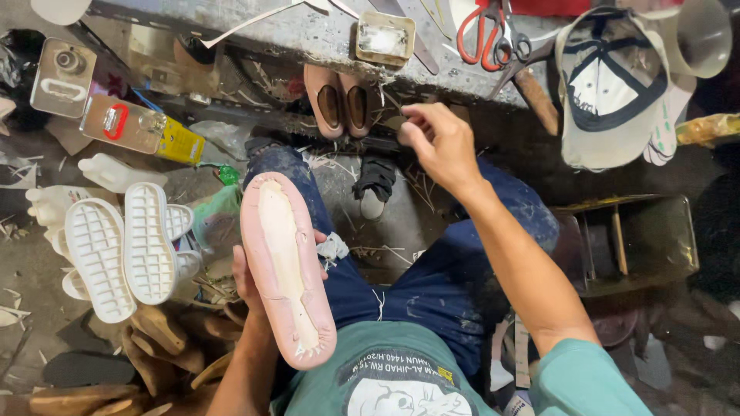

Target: The person pours a liquid from a white bottle into a small container and then applies it to a pink shoe using a brush. They rub the shoe's surface with their fingers and continue to apply the liquid to different areas of the shoe.

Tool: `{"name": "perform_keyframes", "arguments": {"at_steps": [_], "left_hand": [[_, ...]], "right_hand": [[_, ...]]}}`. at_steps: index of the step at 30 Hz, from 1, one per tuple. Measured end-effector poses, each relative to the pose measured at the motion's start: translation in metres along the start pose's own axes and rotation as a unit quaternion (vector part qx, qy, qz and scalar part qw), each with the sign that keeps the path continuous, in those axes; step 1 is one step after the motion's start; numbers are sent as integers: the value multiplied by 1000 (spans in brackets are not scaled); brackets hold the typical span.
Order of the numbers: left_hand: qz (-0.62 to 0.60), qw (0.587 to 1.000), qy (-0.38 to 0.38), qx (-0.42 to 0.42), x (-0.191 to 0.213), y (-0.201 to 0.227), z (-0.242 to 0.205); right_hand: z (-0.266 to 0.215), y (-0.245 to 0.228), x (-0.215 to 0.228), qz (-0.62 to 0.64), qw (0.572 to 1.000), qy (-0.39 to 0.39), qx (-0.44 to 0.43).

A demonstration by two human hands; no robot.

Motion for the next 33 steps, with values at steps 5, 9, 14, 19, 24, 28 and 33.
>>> {"name": "perform_keyframes", "arguments": {"at_steps": [5,9,14,19,24,28,33], "left_hand": [[9,1000,8,17,14,3,19],[-1,999,32,-1,38,13,20],[-12,997,67,-37,68,29,14],[-27,994,91,-59,87,38,15],[-48,992,100,-53,96,38,9],[-64,993,88,-43,99,34,1],[-81,991,92,-54,106,34,1]], "right_hand": [[-19,86,-154,-65,961,-237,-126],[1,130,-240,-41,933,-265,-241],[24,154,-325,-152,875,-345,-305],[72,120,-286,-252,917,-166,-260],[60,160,-329,-214,889,-197,-355],[44,163,-322,-256,903,-75,-337],[41,179,-326,-223,907,-108,-341]]}}
Point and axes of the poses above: each hand's wrist, its own z-axis towards the middle knuckle, its own x-axis out of the back of the hand, y = z × x, the point moved 10 cm from there along z, towards the middle knuckle, and after that the axes turned 4 degrees about -z, right-handed, at the moved point
